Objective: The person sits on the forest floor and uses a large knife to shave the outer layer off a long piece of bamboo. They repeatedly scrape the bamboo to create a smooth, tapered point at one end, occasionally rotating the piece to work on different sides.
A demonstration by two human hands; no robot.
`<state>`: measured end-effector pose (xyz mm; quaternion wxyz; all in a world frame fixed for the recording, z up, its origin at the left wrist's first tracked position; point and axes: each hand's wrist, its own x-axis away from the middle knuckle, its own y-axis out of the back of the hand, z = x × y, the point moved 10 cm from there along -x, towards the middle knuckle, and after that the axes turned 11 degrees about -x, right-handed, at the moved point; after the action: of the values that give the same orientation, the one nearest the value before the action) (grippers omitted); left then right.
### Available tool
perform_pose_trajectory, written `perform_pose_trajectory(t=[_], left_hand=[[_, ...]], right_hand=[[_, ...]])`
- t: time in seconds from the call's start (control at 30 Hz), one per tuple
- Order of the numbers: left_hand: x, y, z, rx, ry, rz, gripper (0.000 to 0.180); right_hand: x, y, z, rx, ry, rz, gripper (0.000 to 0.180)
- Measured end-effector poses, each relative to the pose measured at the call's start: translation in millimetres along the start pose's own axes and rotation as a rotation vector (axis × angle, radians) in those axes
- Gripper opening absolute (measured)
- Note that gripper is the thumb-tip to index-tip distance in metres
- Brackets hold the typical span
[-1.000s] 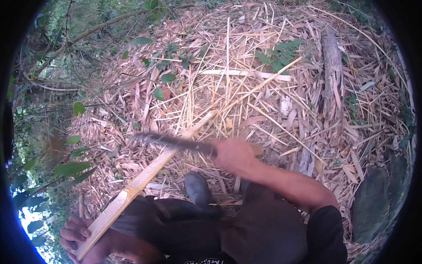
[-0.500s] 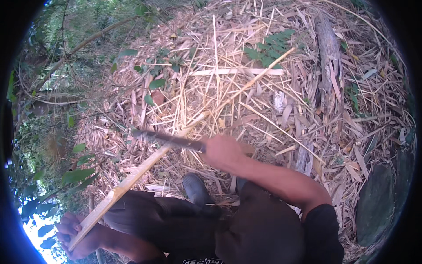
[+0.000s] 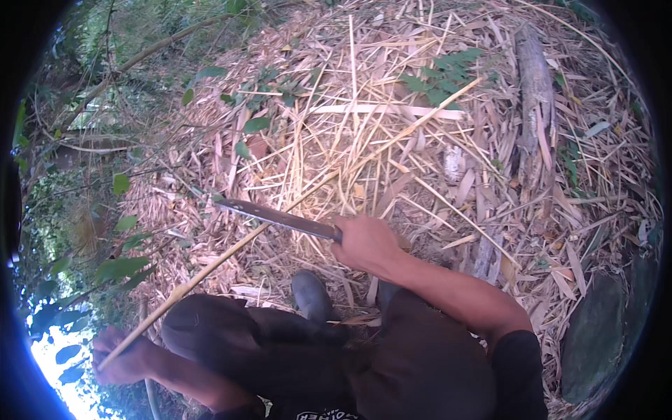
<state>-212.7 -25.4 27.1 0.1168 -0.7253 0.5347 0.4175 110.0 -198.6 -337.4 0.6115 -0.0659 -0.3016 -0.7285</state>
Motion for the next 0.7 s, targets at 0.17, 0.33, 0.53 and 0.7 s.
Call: perform_pose_trajectory(t=[0.17, 0.33, 0.53, 0.7], left_hand=[[-8.7, 8.3, 8.7, -0.371, -0.022, -0.251, 0.013], [3.0, 7.6, -21.9, -0.736, -0.161, -0.195, 0.014], [1.4, 13.1, -26.9, -0.628, -0.143, -0.144, 0.009], [15.3, -2.7, 3.8, -0.181, 0.136, -0.339, 0.016]], right_hand=[[-22.1, 0.1, -84.6, -0.002, -0.194, -0.194, 0.032], [-0.3, 4.0, -17.0, -0.059, -0.127, -0.055, 0.031], [9.9, -5.4, 51.5, -0.208, 0.202, -0.008, 0.029], [-33.7, -9.6, -38.5, -0.011, -0.035, -0.122, 0.025]])
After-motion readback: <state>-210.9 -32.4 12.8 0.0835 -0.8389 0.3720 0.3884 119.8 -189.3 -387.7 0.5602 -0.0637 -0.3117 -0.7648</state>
